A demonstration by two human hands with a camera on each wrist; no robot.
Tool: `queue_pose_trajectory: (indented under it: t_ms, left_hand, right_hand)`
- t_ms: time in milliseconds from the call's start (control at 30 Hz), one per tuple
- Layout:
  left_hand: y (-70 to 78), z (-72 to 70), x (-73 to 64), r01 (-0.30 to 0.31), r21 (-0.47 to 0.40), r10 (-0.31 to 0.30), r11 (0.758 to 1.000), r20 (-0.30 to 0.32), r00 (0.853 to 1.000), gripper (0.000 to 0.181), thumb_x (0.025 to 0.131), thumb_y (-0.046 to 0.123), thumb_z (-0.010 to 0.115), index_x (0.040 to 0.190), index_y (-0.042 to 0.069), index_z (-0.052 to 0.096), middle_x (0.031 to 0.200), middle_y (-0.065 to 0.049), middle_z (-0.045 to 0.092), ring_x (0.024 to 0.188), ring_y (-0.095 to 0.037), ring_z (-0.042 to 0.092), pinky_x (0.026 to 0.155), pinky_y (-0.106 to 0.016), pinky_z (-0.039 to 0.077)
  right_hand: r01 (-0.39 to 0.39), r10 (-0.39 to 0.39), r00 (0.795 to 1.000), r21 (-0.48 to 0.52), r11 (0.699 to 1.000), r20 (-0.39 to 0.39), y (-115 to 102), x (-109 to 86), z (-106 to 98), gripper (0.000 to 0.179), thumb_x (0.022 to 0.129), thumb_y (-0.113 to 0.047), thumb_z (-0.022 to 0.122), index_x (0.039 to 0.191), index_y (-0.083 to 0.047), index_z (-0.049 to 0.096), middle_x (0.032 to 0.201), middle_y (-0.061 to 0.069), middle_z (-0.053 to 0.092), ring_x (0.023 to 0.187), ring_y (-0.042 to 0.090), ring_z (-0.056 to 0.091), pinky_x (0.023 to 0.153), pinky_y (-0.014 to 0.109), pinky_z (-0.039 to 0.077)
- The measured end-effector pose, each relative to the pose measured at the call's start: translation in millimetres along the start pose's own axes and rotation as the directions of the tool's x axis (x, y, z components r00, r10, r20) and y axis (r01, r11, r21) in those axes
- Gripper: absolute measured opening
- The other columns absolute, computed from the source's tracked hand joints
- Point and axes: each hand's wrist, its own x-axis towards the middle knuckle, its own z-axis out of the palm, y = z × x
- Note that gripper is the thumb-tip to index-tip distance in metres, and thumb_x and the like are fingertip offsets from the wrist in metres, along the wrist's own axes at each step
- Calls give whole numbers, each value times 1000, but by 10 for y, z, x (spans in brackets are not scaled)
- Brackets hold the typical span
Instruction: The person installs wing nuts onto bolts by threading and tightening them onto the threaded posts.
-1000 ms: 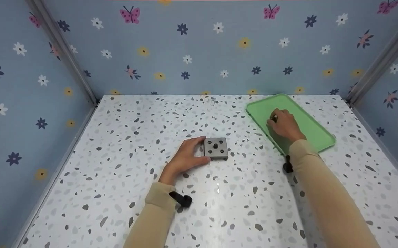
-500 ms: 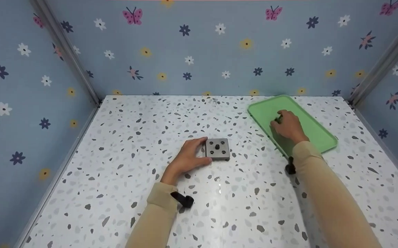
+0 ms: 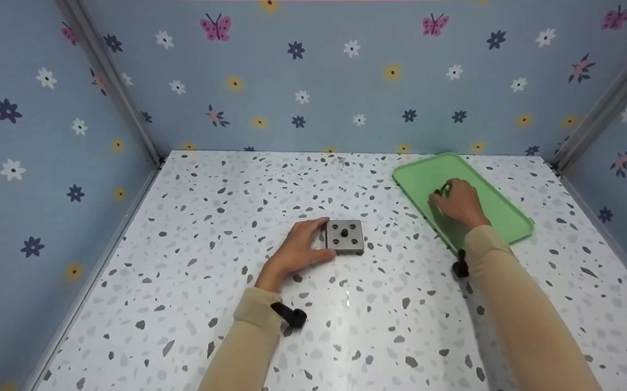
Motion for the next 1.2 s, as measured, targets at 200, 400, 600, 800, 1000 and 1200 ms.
queue_pose_trajectory:
  t_ms: [200,400,600,800,1000,1200]
  left_hand:
    - [6,-4,-23,4,-22,-4,1000,-2,1000,91,87,35,87,165,23,40,168,-9,38,155,-29,32,130,-52,23]
    - [-1,4,0,-24,-18,24,1000,-2,1000,91,87,31,87,164,18,41,166,-10,40,155,-30,32,131,-49,21]
    - [-10,10,11,-15,-36,15,999,-6,1000,91,86,32,88,163,21,43,166,-10,39,155,-30,32,131,-50,21]
    - [-9,7,12,4,-59,-4,998,-1,1000,92,86,33,88,164,23,41,168,-10,36,155,-30,31,131,-53,20]
    - [-11,-14,7,21,-54,-21,998,2,1000,92,87,32,87,165,24,40,169,-9,35,156,-30,31,131,-53,20]
    - [-22,13,27,16,-30,-16,999,12,1000,92,87,34,87,165,24,39,169,-10,35,156,-30,31,131,-52,20]
  right_hand:
    - [-10,10,999,0,1000,-37,-5,-6,26,62,103,-32,64,139,18,53,135,39,55,126,55,53,108,67,47]
    - [-30,29,999,-9,1000,-45,8,-4,31,65,102,-35,68,140,16,53,135,37,56,128,54,53,109,66,46]
    - [-42,42,998,-15,999,-43,24,4,25,66,102,-35,68,143,15,53,135,35,57,127,51,54,110,64,46]
    - [-37,37,999,-18,999,-33,46,23,8,67,102,-35,68,144,14,53,134,35,58,127,51,55,110,64,46]
    - [-36,36,999,22,999,-32,24,9,-31,69,102,-35,68,149,12,49,145,34,55,135,50,52,114,63,45]
    - [-26,27,999,31,999,-44,4,-48,-108,70,102,-34,69,150,11,49,151,33,52,140,49,48,116,62,43]
